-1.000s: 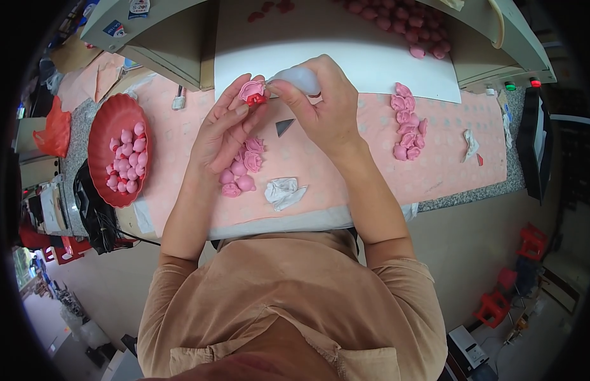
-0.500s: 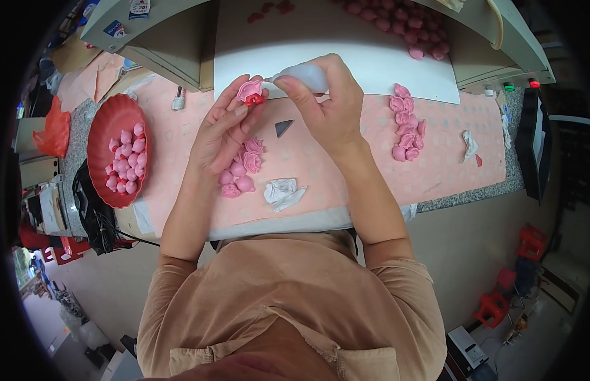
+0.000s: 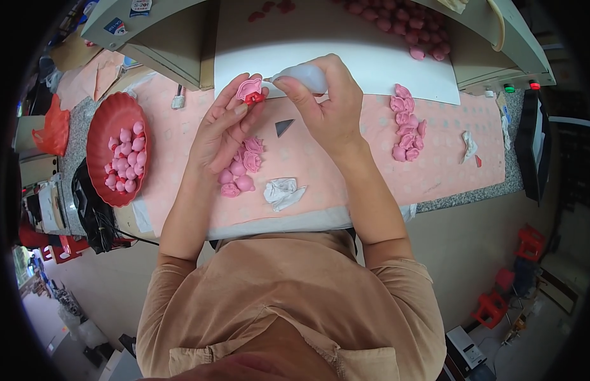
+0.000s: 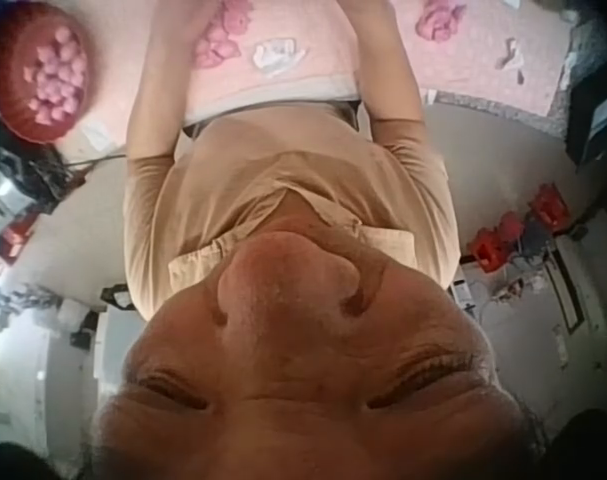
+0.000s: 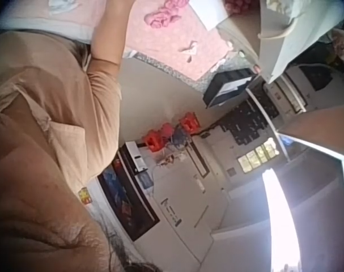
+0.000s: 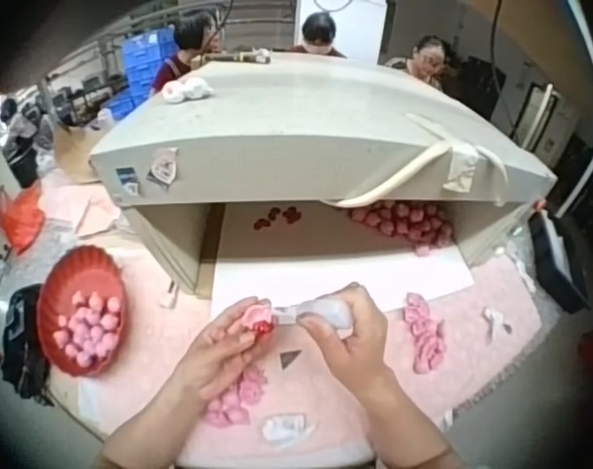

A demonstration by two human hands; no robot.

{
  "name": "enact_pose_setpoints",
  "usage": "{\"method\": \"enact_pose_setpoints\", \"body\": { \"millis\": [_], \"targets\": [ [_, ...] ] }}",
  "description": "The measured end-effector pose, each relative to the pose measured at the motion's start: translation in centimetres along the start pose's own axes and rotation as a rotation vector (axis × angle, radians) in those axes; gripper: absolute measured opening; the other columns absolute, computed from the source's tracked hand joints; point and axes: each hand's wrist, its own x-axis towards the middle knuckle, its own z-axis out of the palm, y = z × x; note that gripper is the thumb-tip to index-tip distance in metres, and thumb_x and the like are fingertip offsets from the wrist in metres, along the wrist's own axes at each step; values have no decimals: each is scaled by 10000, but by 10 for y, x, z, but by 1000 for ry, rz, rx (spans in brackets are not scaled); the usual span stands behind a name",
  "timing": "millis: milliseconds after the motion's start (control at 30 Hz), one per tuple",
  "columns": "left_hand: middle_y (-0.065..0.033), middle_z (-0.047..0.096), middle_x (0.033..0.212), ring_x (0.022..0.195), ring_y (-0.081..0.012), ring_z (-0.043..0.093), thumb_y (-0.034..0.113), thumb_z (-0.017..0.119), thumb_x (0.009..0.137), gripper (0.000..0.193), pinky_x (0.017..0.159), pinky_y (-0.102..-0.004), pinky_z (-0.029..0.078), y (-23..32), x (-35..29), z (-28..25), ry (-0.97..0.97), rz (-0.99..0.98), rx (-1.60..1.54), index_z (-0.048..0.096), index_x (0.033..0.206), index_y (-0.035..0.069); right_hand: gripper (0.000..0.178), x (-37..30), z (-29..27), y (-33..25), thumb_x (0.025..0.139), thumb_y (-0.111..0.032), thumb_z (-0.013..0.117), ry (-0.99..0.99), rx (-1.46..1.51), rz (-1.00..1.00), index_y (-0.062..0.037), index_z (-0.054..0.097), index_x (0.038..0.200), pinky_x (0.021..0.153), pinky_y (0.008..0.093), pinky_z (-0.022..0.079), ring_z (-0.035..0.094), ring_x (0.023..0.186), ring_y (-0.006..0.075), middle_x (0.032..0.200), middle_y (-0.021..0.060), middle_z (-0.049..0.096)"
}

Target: Applying glue and attaching small red heart shapes to pink round objects to assemble toy pig faces.

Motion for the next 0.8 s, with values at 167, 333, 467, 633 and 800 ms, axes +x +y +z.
{"method": "enact_pose_setpoints", "body": {
  "millis": [167,333,467,633,800],
  "targets": [
    [-125,474,1353,1231,-223,500,-31,516,913,476,1072,-322,406,0,0,0,-8,2,4,398,1371,24,244,0,-1,-1,816,-242,743,9,8,-1,-55,588,844,547,237,440,576,632,121,749,32,627],
    [-123,472,1358,1232,-221,500,-27,517,915,467,1072,-323,405,0,0,0,2,4,7,403,1365,23,250,0,0,0,812,-249,747,14,7,-20,-57,590,843,535,239,433,565,621,120,741,28,620],
    [-119,469,1363,1231,-220,501,-25,519,915,465,1073,-323,404,-1,0,-1,0,10,11,405,1363,24,254,-1,0,1,810,-253,749,5,-6,-1,-58,590,844,529,240,429,558,614,121,734,28,612],
    [-118,471,1364,1228,-213,502,-27,521,912,467,1070,-323,404,0,0,0,5,14,17,406,1362,25,265,-1,1,-1,801,-252,758,-9,19,-13,-54,586,836,523,244,424,549,604,128,719,30,597],
    [-114,473,1365,1227,-207,504,-34,521,909,470,1065,-324,407,2,1,-1,18,21,24,408,1362,25,273,-3,2,0,789,-246,768,-26,17,-13,-51,583,832,522,246,419,543,601,133,718,34,584]
  ]
}}
